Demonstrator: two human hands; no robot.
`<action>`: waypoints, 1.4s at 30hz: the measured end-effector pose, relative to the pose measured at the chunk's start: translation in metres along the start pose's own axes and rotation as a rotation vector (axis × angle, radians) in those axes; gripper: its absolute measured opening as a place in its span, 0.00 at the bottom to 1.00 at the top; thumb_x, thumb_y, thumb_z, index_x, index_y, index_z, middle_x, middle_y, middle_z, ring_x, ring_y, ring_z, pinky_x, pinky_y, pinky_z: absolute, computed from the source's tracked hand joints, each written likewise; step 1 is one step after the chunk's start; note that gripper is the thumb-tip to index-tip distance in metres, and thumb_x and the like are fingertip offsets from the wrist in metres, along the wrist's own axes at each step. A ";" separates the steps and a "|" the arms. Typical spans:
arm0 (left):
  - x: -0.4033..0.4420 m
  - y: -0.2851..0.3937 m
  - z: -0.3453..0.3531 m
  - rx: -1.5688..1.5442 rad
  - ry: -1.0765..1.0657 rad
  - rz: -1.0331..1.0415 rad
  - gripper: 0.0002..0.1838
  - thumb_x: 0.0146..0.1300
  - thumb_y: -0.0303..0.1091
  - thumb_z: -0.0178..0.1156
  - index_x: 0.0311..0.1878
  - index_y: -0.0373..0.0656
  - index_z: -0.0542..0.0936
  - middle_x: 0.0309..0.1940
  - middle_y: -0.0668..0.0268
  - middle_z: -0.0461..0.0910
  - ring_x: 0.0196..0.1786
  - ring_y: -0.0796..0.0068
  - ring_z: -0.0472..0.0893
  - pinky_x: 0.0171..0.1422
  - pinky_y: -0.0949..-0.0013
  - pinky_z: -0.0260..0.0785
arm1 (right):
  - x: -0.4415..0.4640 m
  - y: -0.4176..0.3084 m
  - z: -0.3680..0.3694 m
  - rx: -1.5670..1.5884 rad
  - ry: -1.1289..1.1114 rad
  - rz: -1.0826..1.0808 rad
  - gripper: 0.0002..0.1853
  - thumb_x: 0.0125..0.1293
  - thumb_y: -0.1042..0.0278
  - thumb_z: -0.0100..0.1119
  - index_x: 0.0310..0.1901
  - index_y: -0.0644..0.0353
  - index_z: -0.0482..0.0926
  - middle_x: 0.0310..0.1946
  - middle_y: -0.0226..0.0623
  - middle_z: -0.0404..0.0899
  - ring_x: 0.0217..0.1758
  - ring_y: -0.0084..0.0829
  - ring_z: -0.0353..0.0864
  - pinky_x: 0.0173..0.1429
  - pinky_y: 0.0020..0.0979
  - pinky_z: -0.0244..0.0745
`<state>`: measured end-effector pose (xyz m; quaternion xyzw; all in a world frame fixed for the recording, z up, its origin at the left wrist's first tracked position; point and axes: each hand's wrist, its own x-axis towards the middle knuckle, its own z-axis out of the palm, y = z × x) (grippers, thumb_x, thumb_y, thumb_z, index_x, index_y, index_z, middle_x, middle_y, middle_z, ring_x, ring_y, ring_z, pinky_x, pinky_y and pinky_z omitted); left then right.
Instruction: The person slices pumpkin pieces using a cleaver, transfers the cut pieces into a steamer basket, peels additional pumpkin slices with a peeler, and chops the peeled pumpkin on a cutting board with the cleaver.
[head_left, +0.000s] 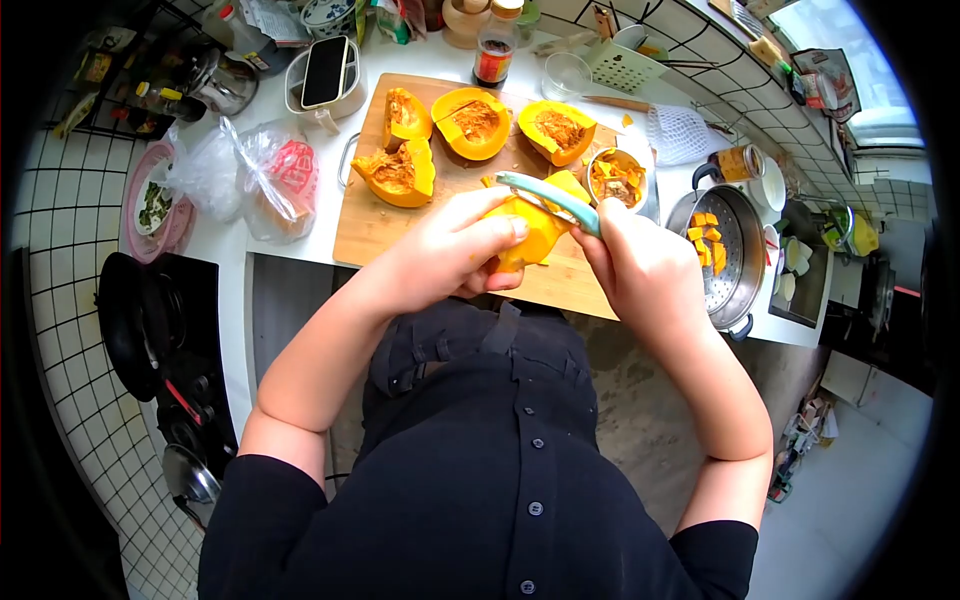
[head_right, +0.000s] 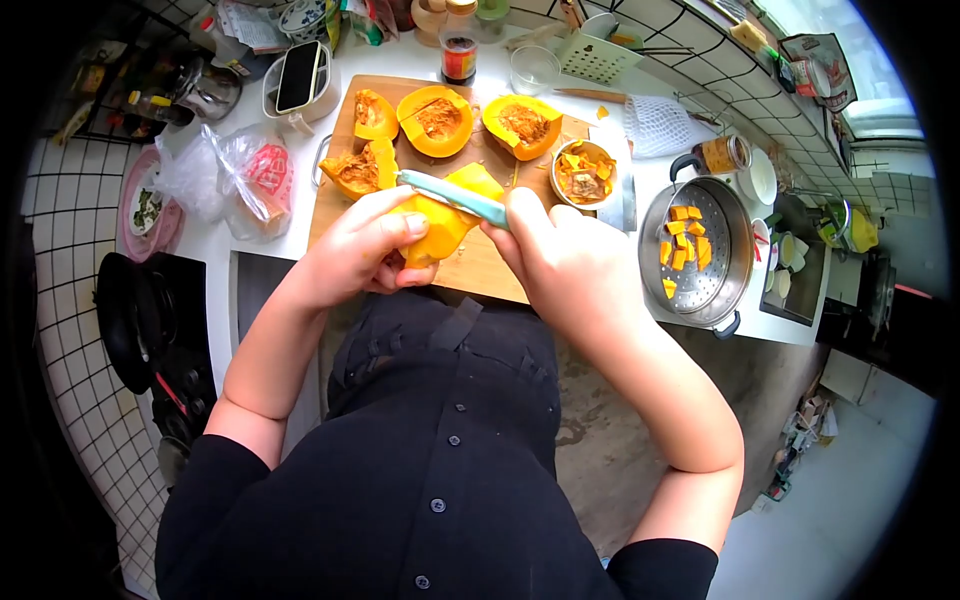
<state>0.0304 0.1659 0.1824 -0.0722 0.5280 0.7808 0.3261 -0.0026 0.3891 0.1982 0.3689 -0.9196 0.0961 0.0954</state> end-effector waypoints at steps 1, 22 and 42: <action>0.001 -0.001 -0.003 0.004 -0.032 -0.015 0.21 0.67 0.41 0.52 0.57 0.37 0.68 0.25 0.71 0.70 0.20 0.88 0.70 0.21 0.84 0.58 | 0.000 0.001 -0.001 -0.004 -0.003 -0.005 0.14 0.63 0.54 0.60 0.36 0.54 0.71 0.16 0.32 0.67 0.15 0.32 0.72 0.19 0.33 0.68; 0.014 -0.018 0.026 0.158 0.057 0.263 0.18 0.67 0.37 0.48 0.51 0.31 0.68 0.25 0.68 0.72 0.26 0.85 0.68 0.29 0.77 0.63 | -0.017 -0.003 0.008 -0.065 -0.085 0.111 0.13 0.67 0.55 0.55 0.33 0.55 0.68 0.13 0.30 0.69 0.14 0.33 0.72 0.24 0.34 0.63; 0.021 -0.028 0.025 0.067 0.066 0.344 0.13 0.68 0.37 0.48 0.44 0.36 0.70 0.25 0.70 0.72 0.27 0.84 0.70 0.33 0.76 0.64 | -0.020 -0.018 0.027 0.222 0.056 0.264 0.12 0.70 0.61 0.51 0.34 0.61 0.70 0.17 0.45 0.73 0.21 0.43 0.77 0.25 0.39 0.71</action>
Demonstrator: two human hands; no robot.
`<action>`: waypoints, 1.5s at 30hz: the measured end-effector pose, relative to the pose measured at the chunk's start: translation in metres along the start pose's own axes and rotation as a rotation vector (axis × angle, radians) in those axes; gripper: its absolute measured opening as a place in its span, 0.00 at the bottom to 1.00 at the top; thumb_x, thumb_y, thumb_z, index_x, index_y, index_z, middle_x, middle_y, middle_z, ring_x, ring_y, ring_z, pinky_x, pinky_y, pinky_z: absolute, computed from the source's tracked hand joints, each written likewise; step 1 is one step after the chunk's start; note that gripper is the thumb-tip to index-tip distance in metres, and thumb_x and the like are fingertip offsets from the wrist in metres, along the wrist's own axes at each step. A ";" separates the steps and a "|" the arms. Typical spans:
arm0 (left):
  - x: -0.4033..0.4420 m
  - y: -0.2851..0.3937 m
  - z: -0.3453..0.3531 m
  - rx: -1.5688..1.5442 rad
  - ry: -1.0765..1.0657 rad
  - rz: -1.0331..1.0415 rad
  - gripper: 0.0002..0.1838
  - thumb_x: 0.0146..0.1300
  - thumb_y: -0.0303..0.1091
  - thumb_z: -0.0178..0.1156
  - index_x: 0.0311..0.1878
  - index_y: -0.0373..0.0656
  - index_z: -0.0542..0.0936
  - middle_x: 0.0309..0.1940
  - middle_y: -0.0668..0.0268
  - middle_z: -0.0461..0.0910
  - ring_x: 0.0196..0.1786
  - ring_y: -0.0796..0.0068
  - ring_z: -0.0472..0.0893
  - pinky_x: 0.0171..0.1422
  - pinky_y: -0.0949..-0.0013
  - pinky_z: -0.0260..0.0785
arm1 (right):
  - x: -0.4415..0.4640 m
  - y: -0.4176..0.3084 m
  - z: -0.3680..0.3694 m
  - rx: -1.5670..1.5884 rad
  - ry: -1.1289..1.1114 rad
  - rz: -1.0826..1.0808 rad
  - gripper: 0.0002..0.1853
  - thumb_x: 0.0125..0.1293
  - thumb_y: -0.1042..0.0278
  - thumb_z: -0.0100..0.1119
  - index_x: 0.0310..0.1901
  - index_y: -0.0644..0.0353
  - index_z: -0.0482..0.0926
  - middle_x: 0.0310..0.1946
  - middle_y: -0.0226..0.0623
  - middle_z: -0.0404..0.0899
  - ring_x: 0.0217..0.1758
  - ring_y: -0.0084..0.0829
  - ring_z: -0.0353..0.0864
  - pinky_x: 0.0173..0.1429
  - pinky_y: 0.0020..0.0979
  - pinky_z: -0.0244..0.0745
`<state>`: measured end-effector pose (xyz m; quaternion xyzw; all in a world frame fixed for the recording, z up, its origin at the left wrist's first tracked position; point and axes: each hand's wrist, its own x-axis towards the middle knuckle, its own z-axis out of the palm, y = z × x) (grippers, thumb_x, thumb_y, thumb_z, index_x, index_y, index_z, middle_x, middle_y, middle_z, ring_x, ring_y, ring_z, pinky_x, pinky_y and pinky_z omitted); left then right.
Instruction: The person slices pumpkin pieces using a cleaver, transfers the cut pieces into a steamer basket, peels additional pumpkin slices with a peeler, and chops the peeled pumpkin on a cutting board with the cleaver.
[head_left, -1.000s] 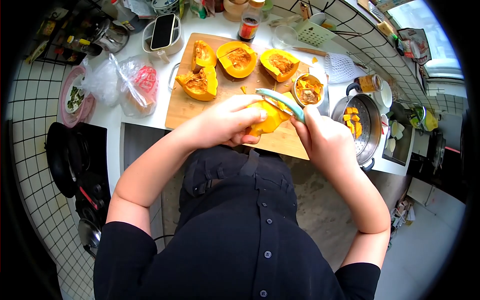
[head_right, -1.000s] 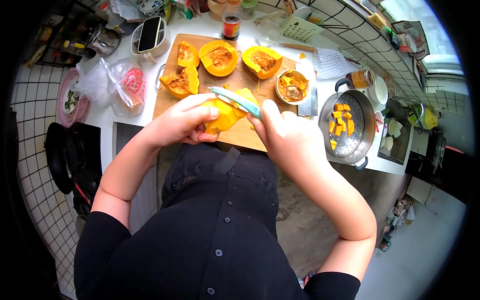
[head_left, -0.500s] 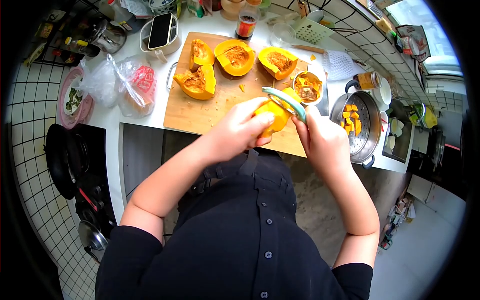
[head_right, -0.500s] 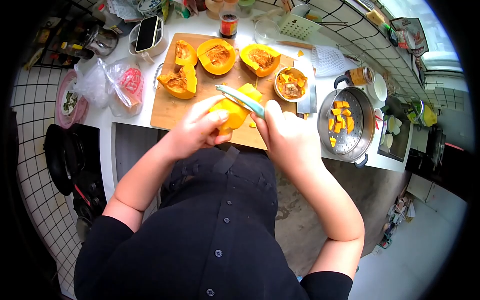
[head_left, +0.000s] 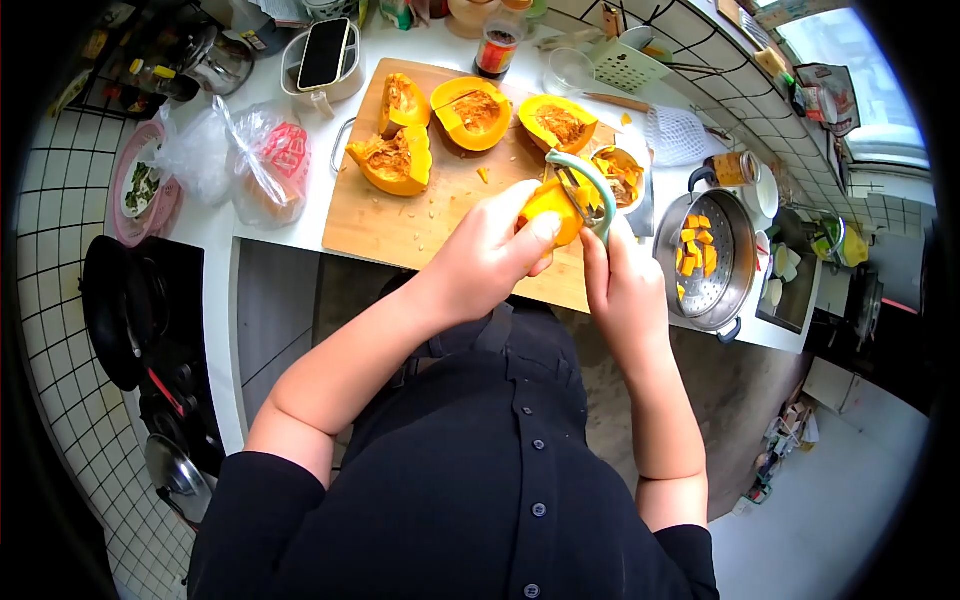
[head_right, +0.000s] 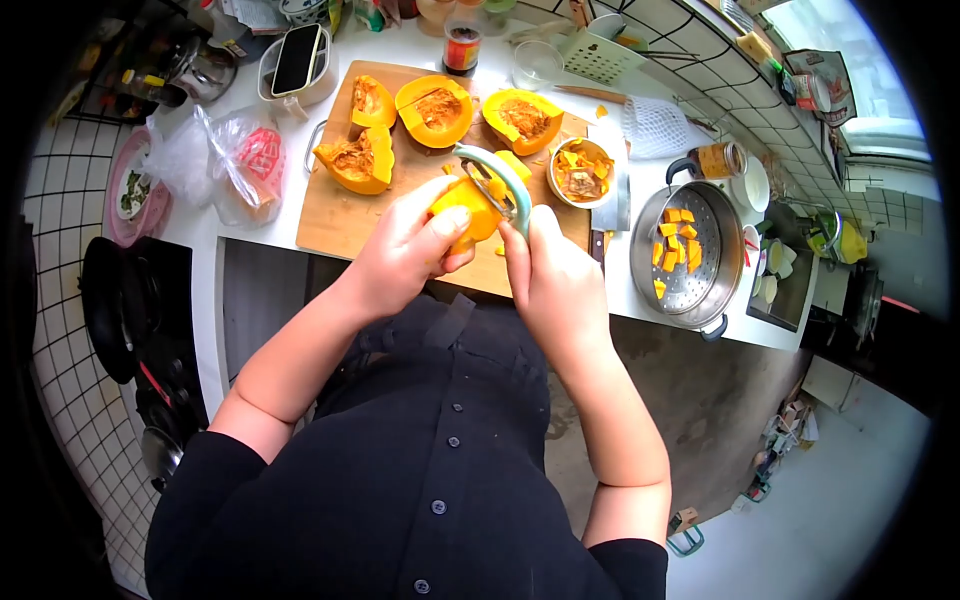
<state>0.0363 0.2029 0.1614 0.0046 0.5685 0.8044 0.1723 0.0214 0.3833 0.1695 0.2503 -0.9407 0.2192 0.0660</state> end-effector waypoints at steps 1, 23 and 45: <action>0.000 -0.001 -0.003 0.002 -0.032 -0.008 0.13 0.68 0.38 0.48 0.44 0.36 0.70 0.25 0.70 0.72 0.28 0.84 0.70 0.33 0.76 0.65 | 0.004 0.010 -0.002 0.110 0.065 0.134 0.13 0.71 0.61 0.49 0.34 0.62 0.70 0.16 0.44 0.72 0.21 0.40 0.76 0.25 0.38 0.70; 0.006 -0.024 -0.005 -0.382 0.110 -0.110 0.16 0.70 0.44 0.45 0.52 0.44 0.68 0.34 0.68 0.73 0.28 0.85 0.69 0.25 0.81 0.62 | -0.017 0.006 0.018 1.033 -0.091 0.664 0.12 0.72 0.62 0.49 0.35 0.62 0.71 0.19 0.21 0.65 0.21 0.12 0.61 0.25 0.18 0.57; 0.004 -0.038 0.009 -0.407 0.216 0.027 0.11 0.75 0.41 0.41 0.50 0.45 0.66 0.32 0.71 0.68 0.24 0.88 0.59 0.24 0.81 0.53 | -0.020 -0.026 0.016 0.474 0.005 0.287 0.07 0.65 0.72 0.57 0.44 0.63 0.76 0.24 0.47 0.77 0.24 0.45 0.78 0.30 0.35 0.72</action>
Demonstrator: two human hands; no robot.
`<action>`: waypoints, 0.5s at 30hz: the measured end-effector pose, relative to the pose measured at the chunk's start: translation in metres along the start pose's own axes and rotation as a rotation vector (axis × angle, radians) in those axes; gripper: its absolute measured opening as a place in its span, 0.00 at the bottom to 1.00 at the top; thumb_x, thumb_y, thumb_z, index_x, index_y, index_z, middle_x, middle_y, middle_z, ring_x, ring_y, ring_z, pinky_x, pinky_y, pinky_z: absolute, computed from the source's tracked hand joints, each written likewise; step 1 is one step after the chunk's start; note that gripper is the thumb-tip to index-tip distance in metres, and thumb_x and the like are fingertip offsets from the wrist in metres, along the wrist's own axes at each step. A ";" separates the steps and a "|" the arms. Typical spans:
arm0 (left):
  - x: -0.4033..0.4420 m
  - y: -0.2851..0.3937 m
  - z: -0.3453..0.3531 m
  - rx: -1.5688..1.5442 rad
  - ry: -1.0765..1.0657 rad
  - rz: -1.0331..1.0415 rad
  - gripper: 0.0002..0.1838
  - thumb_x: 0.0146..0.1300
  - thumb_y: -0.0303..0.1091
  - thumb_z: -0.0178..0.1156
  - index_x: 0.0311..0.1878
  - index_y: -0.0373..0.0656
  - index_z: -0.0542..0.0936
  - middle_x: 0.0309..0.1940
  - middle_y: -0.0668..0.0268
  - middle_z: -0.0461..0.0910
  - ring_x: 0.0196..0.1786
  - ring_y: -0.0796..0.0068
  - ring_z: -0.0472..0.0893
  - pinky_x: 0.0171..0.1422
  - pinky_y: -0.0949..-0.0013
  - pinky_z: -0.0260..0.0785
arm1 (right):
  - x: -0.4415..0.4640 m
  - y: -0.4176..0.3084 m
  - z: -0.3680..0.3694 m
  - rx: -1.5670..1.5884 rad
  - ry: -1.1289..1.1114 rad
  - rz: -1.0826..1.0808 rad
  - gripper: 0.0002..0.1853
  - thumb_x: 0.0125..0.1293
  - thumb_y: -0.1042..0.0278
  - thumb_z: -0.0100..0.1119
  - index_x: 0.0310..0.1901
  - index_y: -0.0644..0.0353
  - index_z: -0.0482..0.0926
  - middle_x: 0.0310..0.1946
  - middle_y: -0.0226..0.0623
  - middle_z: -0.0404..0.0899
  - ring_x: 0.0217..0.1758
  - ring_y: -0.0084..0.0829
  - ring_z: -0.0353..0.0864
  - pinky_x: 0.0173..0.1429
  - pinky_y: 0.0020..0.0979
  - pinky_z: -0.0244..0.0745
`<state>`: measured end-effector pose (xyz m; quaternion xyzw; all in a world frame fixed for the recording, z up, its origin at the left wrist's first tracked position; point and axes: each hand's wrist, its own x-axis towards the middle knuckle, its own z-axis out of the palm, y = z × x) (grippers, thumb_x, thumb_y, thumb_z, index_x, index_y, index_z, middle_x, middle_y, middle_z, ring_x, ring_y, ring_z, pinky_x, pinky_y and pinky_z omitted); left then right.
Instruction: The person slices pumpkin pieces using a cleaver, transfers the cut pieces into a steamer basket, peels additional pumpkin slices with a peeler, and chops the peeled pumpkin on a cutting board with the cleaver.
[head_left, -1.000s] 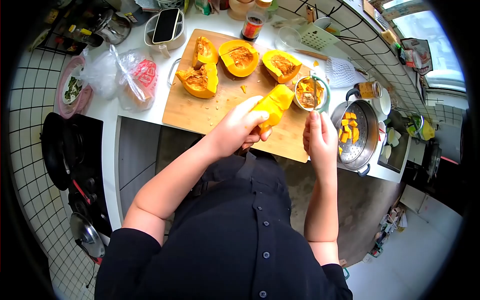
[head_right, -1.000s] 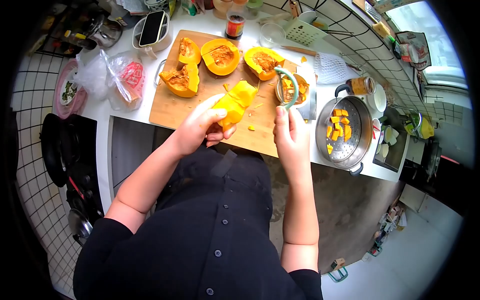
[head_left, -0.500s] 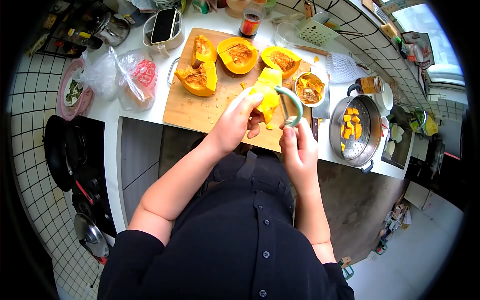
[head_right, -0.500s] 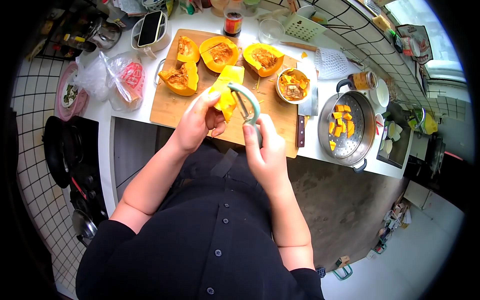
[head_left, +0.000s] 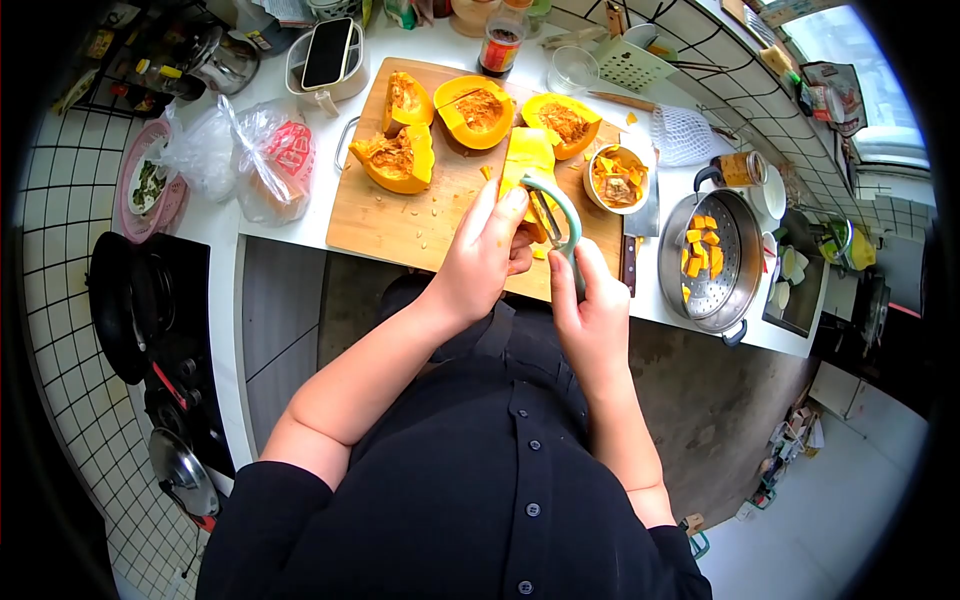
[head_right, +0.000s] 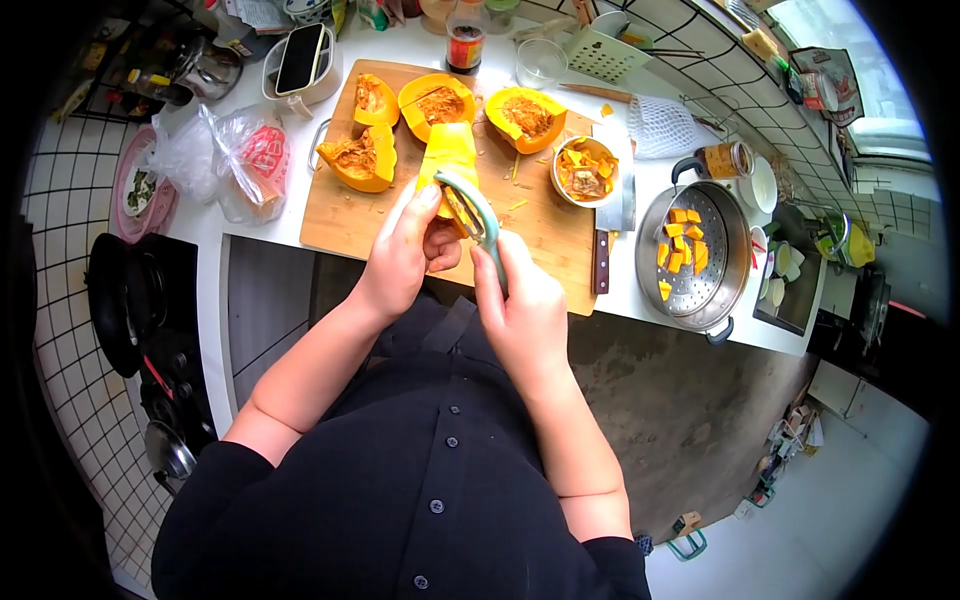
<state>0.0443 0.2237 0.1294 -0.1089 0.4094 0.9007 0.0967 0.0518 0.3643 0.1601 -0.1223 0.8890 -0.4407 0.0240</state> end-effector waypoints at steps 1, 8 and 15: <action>-0.001 0.002 0.001 0.012 -0.005 0.006 0.12 0.75 0.42 0.40 0.50 0.46 0.66 0.31 0.71 0.67 0.25 0.87 0.59 0.25 0.81 0.53 | 0.000 0.000 0.002 -0.007 0.010 -0.015 0.07 0.65 0.72 0.57 0.43 0.63 0.76 0.24 0.47 0.77 0.24 0.45 0.78 0.30 0.36 0.72; -0.004 0.006 0.008 -0.009 0.020 0.034 0.11 0.75 0.41 0.42 0.51 0.46 0.65 0.31 0.72 0.67 0.24 0.88 0.58 0.26 0.81 0.53 | 0.007 0.008 0.006 -0.136 0.107 -0.157 0.07 0.64 0.71 0.59 0.42 0.61 0.76 0.25 0.46 0.77 0.26 0.44 0.79 0.31 0.37 0.73; -0.003 0.006 0.005 0.083 0.127 0.177 0.14 0.74 0.44 0.43 0.52 0.45 0.65 0.31 0.71 0.69 0.23 0.87 0.61 0.25 0.80 0.54 | 0.015 0.023 0.007 -0.253 0.124 -0.053 0.07 0.67 0.67 0.55 0.41 0.61 0.75 0.25 0.48 0.77 0.28 0.47 0.79 0.30 0.39 0.73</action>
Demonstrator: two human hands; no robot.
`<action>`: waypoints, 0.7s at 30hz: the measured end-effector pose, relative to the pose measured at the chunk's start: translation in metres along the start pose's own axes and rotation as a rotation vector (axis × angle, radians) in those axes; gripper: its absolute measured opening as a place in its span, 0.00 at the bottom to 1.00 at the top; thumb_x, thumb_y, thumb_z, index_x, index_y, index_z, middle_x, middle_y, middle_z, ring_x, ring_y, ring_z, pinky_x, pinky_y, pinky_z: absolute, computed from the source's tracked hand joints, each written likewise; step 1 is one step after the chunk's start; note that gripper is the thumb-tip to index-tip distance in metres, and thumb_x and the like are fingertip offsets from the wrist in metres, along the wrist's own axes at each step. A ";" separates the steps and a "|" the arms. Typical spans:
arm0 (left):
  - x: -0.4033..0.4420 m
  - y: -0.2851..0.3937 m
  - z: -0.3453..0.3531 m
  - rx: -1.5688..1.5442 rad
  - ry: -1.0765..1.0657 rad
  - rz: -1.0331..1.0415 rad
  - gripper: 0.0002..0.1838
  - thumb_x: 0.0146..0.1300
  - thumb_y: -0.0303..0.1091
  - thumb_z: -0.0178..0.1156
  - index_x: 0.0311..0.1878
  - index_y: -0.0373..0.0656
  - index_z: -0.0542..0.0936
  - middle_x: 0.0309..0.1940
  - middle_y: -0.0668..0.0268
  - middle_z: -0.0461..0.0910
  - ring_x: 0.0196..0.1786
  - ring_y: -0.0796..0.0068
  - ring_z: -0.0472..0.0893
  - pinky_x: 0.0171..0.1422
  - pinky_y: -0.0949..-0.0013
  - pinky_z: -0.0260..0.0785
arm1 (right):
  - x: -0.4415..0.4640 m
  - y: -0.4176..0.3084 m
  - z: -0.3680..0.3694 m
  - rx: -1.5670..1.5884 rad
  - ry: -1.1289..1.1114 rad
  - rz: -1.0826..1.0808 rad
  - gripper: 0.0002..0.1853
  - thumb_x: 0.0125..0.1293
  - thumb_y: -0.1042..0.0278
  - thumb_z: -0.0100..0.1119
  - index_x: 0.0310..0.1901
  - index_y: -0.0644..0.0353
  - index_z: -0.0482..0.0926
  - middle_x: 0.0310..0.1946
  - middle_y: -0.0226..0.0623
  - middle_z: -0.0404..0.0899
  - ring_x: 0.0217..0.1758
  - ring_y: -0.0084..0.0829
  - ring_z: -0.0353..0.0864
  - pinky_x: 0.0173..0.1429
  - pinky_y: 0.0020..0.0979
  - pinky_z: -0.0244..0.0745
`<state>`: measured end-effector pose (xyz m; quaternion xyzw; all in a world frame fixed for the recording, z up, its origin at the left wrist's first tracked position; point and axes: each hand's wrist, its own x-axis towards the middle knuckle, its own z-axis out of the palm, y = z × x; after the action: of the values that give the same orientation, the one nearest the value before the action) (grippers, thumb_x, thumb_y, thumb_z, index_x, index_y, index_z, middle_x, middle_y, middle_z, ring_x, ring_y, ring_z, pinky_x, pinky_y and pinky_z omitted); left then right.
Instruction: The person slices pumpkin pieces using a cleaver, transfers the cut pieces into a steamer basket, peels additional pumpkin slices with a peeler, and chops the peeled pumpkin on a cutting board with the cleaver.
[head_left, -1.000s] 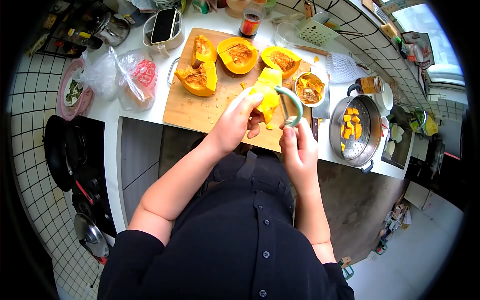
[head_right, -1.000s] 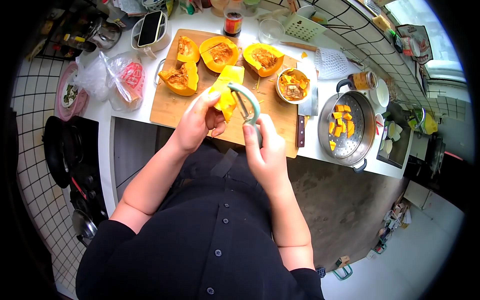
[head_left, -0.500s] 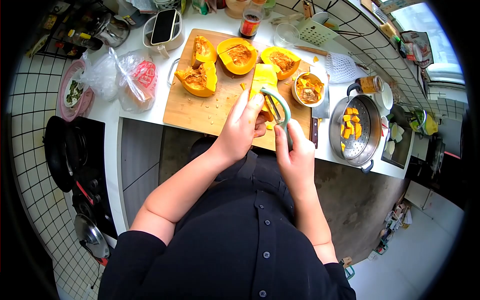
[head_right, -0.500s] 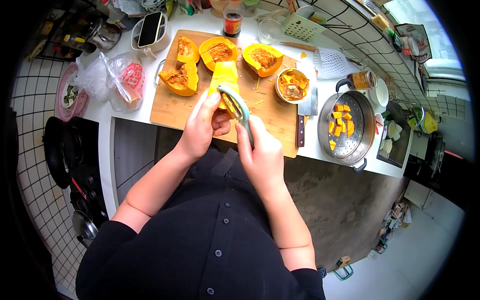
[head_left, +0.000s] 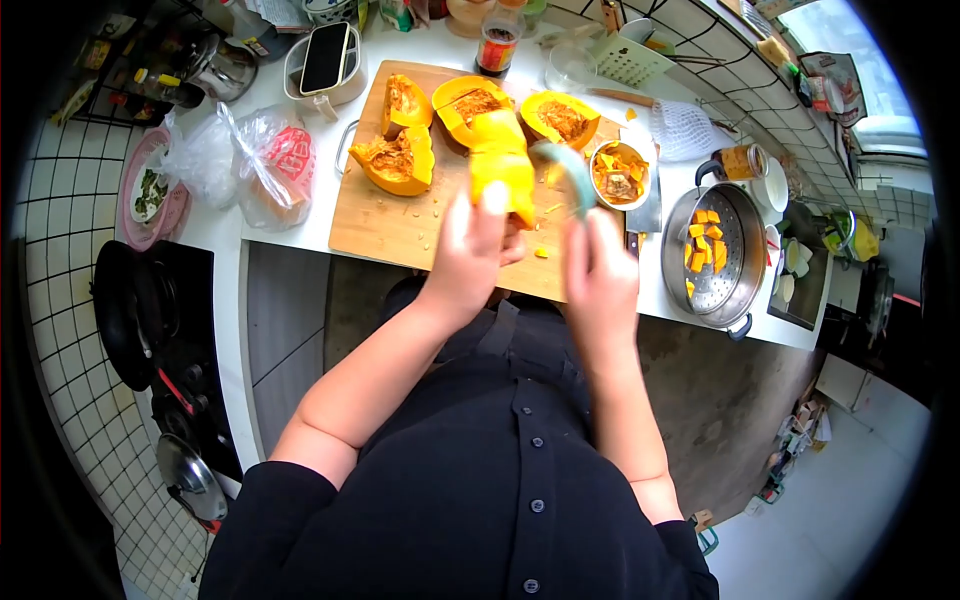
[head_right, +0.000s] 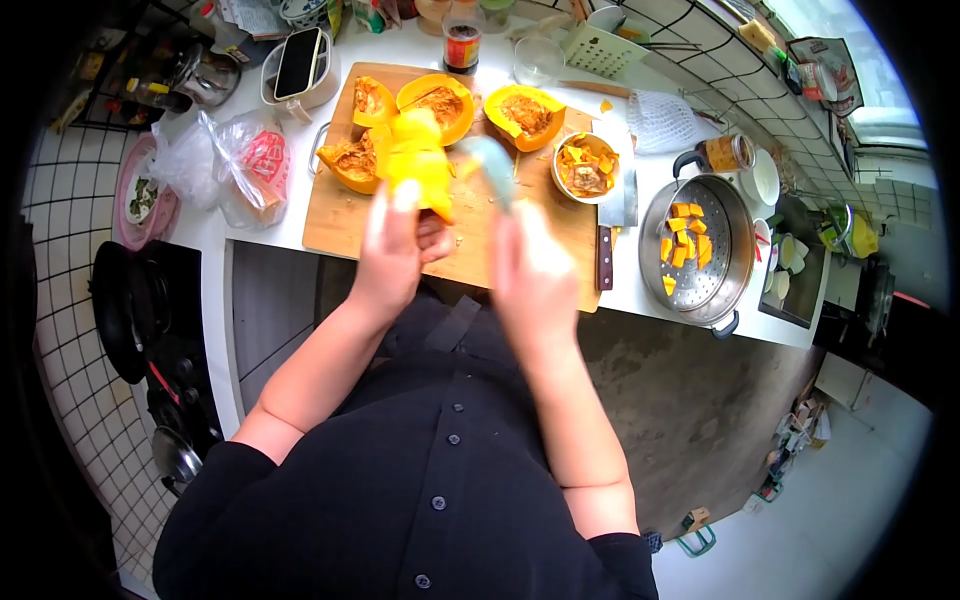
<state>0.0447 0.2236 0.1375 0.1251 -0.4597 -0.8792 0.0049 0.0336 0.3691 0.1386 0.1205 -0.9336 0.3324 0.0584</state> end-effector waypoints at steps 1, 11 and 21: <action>-0.002 0.005 -0.010 0.071 0.015 0.070 0.15 0.73 0.45 0.44 0.52 0.45 0.65 0.32 0.70 0.69 0.24 0.87 0.62 0.26 0.80 0.55 | 0.010 0.022 -0.004 -0.033 0.039 0.135 0.10 0.70 0.64 0.52 0.42 0.62 0.75 0.25 0.51 0.77 0.29 0.51 0.79 0.30 0.42 0.73; 0.014 -0.011 -0.085 0.416 -0.007 -0.216 0.15 0.71 0.40 0.49 0.54 0.41 0.68 0.32 0.69 0.71 0.24 0.88 0.62 0.25 0.82 0.54 | -0.017 0.107 0.018 0.496 -0.172 0.680 0.13 0.69 0.67 0.53 0.53 0.60 0.69 0.21 0.28 0.69 0.20 0.17 0.65 0.25 0.22 0.63; 0.008 -0.031 -0.053 1.422 -0.437 0.407 0.24 0.51 0.33 0.68 0.50 0.40 0.73 0.40 0.57 0.73 0.45 0.53 0.75 0.49 0.61 0.70 | 0.001 0.044 0.042 1.133 -0.319 0.754 0.12 0.65 0.66 0.61 0.45 0.58 0.71 0.24 0.31 0.74 0.17 0.15 0.67 0.16 0.16 0.51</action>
<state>0.0526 0.1976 0.0819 -0.1652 -0.9186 -0.3591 -0.0056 0.0196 0.3756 0.0797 -0.1525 -0.5916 0.7440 -0.2705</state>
